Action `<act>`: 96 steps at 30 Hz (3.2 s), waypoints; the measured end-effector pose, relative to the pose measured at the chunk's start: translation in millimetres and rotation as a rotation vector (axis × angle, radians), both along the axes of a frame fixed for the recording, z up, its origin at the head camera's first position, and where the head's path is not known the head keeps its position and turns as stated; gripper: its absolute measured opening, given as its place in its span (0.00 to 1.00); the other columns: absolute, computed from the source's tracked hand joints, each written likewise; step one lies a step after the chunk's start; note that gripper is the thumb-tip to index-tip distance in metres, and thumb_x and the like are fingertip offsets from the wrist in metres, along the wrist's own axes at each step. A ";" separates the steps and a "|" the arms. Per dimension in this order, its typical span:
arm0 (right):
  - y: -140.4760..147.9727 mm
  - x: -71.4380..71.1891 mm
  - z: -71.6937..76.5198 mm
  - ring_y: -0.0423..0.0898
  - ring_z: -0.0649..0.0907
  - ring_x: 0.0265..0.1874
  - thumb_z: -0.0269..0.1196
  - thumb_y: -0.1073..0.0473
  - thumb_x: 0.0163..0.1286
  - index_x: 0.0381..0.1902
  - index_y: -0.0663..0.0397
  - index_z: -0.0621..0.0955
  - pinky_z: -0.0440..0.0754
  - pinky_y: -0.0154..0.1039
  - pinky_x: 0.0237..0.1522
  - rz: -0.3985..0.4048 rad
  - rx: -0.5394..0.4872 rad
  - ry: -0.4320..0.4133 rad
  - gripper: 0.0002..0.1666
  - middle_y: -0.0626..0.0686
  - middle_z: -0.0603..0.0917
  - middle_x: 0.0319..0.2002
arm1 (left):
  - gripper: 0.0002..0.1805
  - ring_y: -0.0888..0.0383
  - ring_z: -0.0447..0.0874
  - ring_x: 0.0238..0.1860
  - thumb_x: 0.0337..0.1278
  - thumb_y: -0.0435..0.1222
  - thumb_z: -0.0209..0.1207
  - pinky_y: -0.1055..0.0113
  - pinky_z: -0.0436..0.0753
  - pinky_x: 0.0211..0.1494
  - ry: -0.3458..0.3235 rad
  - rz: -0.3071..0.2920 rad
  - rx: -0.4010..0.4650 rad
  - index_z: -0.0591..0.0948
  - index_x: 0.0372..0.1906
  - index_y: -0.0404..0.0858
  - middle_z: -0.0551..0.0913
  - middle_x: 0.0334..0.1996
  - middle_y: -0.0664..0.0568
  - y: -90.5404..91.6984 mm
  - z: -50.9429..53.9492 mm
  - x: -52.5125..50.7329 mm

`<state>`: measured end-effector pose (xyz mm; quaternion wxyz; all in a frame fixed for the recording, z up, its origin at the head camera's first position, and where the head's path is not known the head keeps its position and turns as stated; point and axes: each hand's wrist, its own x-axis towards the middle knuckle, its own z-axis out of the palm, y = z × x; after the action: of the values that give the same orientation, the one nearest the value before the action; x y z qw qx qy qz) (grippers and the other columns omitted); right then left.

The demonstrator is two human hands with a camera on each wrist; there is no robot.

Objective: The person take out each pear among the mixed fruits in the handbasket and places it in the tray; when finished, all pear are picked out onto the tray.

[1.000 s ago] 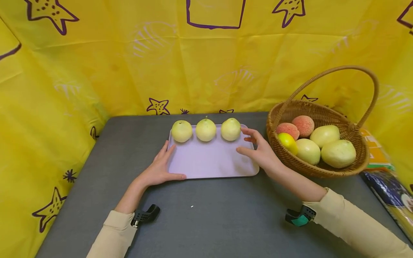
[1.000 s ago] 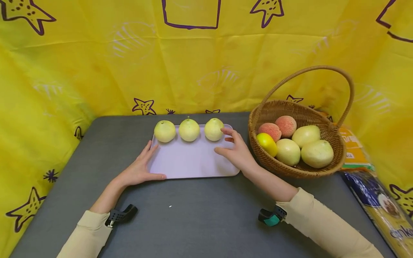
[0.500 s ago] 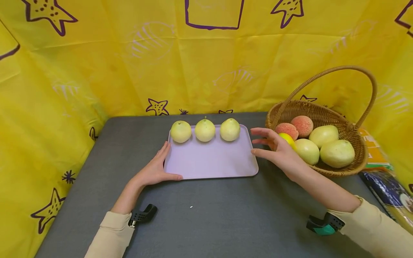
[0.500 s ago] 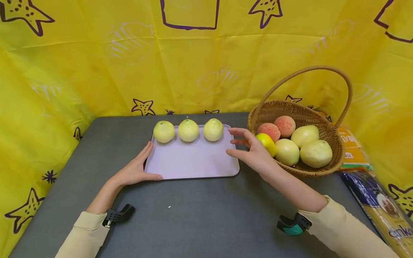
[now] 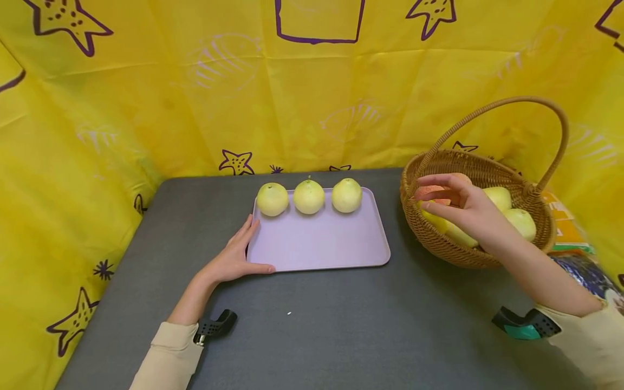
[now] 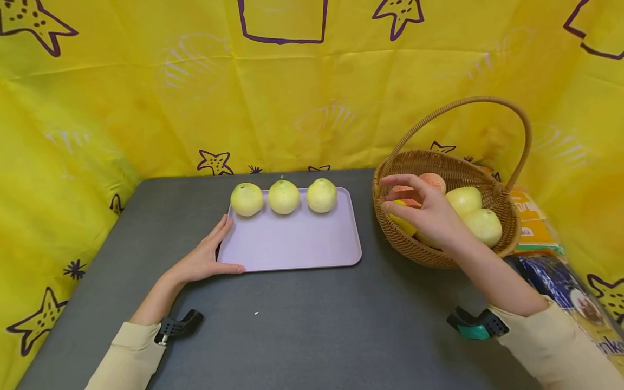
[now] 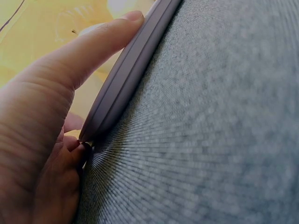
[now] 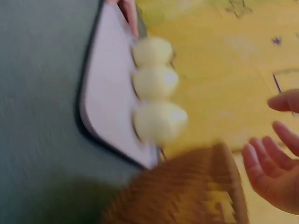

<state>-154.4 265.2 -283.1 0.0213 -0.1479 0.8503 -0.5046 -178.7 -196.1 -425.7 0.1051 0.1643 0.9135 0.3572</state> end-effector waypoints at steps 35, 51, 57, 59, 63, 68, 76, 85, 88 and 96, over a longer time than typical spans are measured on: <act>125.9 -49.6 12.4 0.53 0.78 0.40 0.76 0.50 0.50 0.44 0.63 0.80 0.75 0.47 0.40 0.210 1.006 -0.122 0.30 0.53 0.82 0.41 | 0.63 0.35 0.35 0.75 0.40 0.56 0.74 0.30 0.43 0.66 0.010 -0.007 0.001 0.51 0.78 0.39 0.33 0.78 0.45 -3.5 0.1 1.5; 137.8 -42.8 4.0 0.54 0.78 0.35 0.74 0.44 0.51 0.48 0.67 0.73 0.74 0.44 0.33 0.150 1.031 -0.154 0.39 0.58 0.79 0.37 | 0.62 0.36 0.35 0.75 0.40 0.57 0.73 0.30 0.44 0.66 0.021 -0.014 -0.004 0.52 0.78 0.40 0.33 0.78 0.45 -1.1 -2.8 -1.1; 138.3 -38.0 6.4 0.53 0.78 0.37 0.76 0.46 0.50 0.51 0.63 0.72 0.73 0.43 0.34 0.133 0.941 -0.124 0.39 0.61 0.79 0.45 | 0.62 0.37 0.35 0.75 0.40 0.57 0.73 0.31 0.44 0.66 0.019 -0.013 -0.005 0.53 0.77 0.40 0.32 0.78 0.46 -0.9 -2.7 -0.4; 137.5 -37.4 8.1 0.53 0.78 0.38 0.76 0.48 0.50 0.51 0.64 0.71 0.73 0.43 0.35 0.126 0.919 -0.110 0.39 0.61 0.79 0.47 | 0.62 0.37 0.35 0.75 0.40 0.57 0.73 0.30 0.44 0.66 0.018 -0.012 -0.002 0.53 0.77 0.40 0.32 0.78 0.45 -1.1 -2.5 -0.1; 132.7 -36.8 13.2 0.50 0.78 0.37 0.76 0.47 0.52 0.54 0.65 0.71 0.74 0.41 0.34 0.108 0.883 -0.089 0.41 0.61 0.79 0.48 | 0.61 0.36 0.35 0.75 0.40 0.57 0.73 0.30 0.43 0.66 0.018 -0.010 0.002 0.53 0.77 0.40 0.33 0.78 0.45 -1.6 -2.0 0.3; 121.8 -32.7 17.4 0.49 0.77 0.37 0.73 0.47 0.56 0.62 0.60 0.68 0.74 0.42 0.33 0.086 0.793 -0.115 0.43 0.61 0.77 0.52 | 0.61 0.36 0.35 0.75 0.40 0.57 0.73 0.30 0.43 0.66 0.012 -0.009 0.001 0.53 0.77 0.40 0.33 0.78 0.44 -1.0 -1.1 0.6; 98.2 -23.4 19.9 0.53 0.76 0.38 0.71 0.47 0.60 0.65 0.49 0.66 0.75 0.44 0.32 0.013 0.634 -0.132 0.40 0.60 0.74 0.52 | 0.62 0.35 0.35 0.75 0.40 0.57 0.73 0.30 0.44 0.66 0.003 -0.003 0.005 0.53 0.77 0.40 0.33 0.78 0.44 -0.4 0.5 1.2; 72.9 -15.6 21.6 0.54 0.76 0.42 0.68 0.48 0.65 0.69 0.42 0.62 0.76 0.43 0.33 -0.066 0.448 -0.159 0.40 0.60 0.70 0.56 | 0.64 0.36 0.35 0.75 0.39 0.59 0.73 0.30 0.45 0.66 0.005 0.003 0.001 0.51 0.78 0.41 0.34 0.78 0.46 -0.3 -0.8 1.1; 64.1 -13.2 21.2 0.49 0.77 0.41 0.67 0.52 0.67 0.69 0.40 0.63 0.77 0.40 0.34 -0.056 0.367 -0.157 0.37 0.57 0.71 0.56 | 0.66 0.36 0.35 0.75 0.38 0.59 0.73 0.31 0.44 0.67 0.007 0.007 0.003 0.49 0.78 0.40 0.34 0.78 0.45 0.3 -0.4 1.7; 36.3 -8.5 19.6 0.46 0.80 0.43 0.65 0.59 0.68 0.69 0.35 0.63 0.81 0.46 0.38 -0.025 0.174 -0.196 0.37 0.55 0.73 0.53 | 0.69 0.41 0.30 0.76 0.38 0.58 0.73 0.37 0.38 0.71 0.025 0.010 -0.013 0.43 0.78 0.36 0.34 0.78 0.42 0.7 0.5 2.1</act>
<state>-162.9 301.5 -263.6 0.1106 -0.0850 0.8865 -0.4411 -176.6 -195.3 -425.2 0.0930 0.1636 0.9179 0.3494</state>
